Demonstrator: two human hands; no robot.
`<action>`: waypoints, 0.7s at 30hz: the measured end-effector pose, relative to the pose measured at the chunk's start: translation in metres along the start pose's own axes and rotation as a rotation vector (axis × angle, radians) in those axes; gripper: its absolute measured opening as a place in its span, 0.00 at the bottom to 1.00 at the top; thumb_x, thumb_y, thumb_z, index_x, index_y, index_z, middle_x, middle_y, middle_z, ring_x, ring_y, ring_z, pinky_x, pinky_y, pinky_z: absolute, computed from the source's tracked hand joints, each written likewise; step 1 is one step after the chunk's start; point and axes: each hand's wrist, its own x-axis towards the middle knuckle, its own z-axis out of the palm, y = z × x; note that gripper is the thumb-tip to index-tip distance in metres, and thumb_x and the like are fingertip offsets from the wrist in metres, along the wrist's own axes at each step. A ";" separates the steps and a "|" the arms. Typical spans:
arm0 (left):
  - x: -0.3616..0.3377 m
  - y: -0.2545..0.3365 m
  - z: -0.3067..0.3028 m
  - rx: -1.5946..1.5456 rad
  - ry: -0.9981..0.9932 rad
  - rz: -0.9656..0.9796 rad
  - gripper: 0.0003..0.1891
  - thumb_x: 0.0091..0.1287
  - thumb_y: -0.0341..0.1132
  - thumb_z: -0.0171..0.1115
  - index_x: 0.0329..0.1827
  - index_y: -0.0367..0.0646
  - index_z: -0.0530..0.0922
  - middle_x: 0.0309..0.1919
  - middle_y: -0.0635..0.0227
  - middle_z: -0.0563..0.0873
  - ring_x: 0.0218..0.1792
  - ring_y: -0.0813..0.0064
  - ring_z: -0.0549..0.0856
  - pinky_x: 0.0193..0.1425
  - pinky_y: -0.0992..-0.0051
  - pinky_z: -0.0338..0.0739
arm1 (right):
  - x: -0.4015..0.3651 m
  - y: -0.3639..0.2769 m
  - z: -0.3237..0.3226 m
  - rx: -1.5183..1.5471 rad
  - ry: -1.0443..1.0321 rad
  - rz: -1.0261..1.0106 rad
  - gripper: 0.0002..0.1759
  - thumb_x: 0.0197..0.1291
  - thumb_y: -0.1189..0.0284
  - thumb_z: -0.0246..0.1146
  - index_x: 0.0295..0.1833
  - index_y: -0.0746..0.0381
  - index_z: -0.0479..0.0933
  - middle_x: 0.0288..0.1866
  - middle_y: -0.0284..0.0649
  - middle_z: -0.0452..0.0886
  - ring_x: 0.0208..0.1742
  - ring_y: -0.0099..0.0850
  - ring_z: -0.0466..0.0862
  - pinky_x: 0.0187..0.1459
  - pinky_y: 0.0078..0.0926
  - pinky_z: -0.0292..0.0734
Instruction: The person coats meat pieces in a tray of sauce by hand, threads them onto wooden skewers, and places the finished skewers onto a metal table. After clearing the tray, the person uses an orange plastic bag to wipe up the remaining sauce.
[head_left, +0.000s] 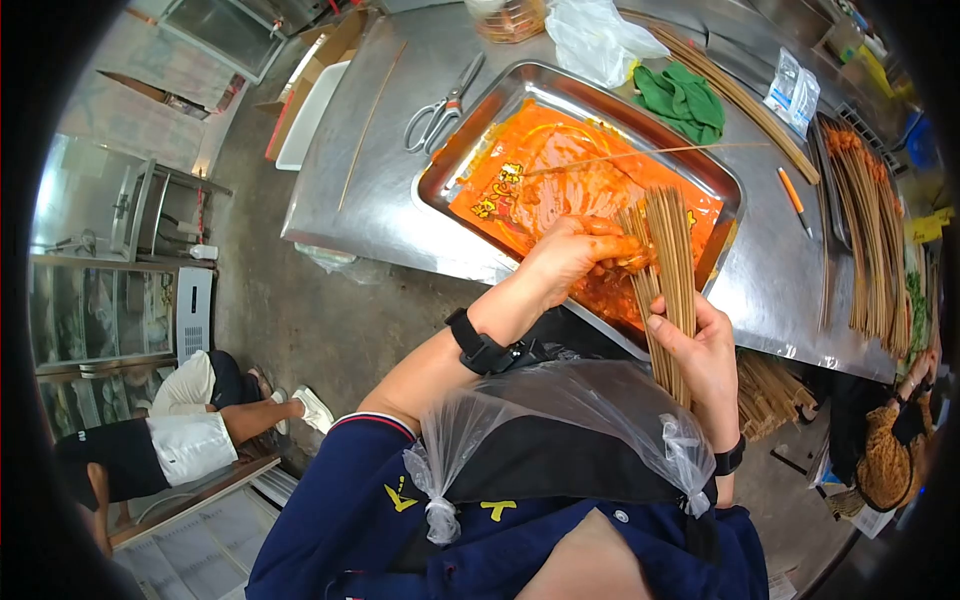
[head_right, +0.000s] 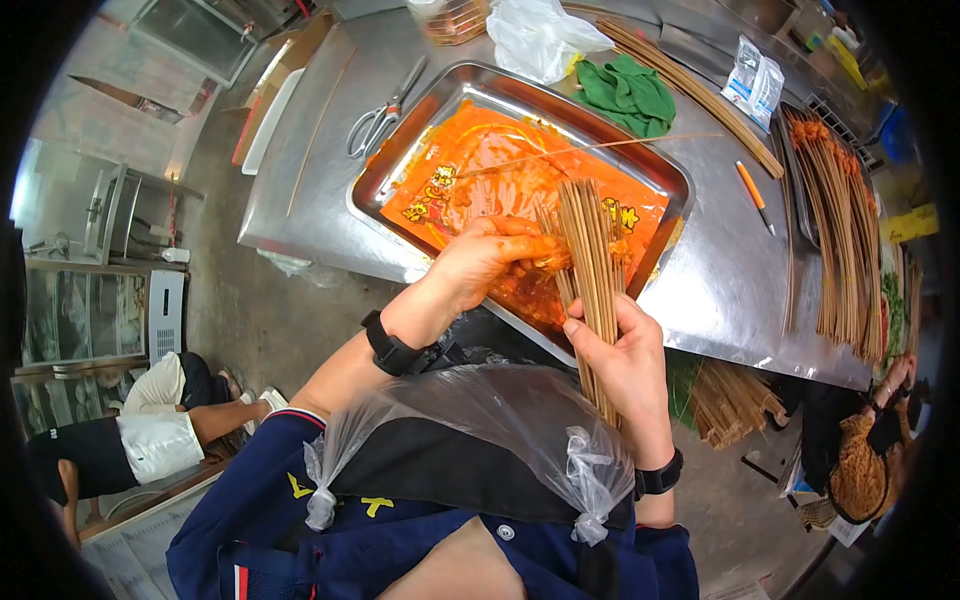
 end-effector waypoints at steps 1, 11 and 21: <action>0.001 -0.001 0.000 -0.003 0.017 -0.004 0.10 0.57 0.33 0.62 0.38 0.37 0.80 0.30 0.68 0.83 0.27 0.82 0.79 0.31 0.85 0.70 | 0.000 0.002 -0.002 -0.075 0.003 -0.092 0.07 0.53 0.77 0.61 0.39 0.65 0.74 0.28 0.31 0.76 0.26 0.15 0.73 0.29 0.13 0.69; 0.015 -0.023 -0.011 0.247 0.339 0.331 0.10 0.60 0.34 0.60 0.37 0.35 0.77 0.28 0.69 0.82 0.27 0.82 0.77 0.31 0.83 0.71 | 0.004 -0.005 -0.003 0.434 -0.140 0.249 0.11 0.59 0.75 0.56 0.45 0.69 0.72 0.40 0.46 0.79 0.39 0.29 0.82 0.38 0.22 0.78; -0.007 0.000 0.001 0.001 0.048 0.018 0.09 0.61 0.36 0.60 0.35 0.38 0.79 0.26 0.68 0.82 0.25 0.81 0.78 0.29 0.84 0.70 | 0.010 0.003 0.001 0.344 -0.204 0.245 0.14 0.59 0.76 0.55 0.49 0.70 0.71 0.42 0.46 0.79 0.39 0.30 0.82 0.40 0.23 0.79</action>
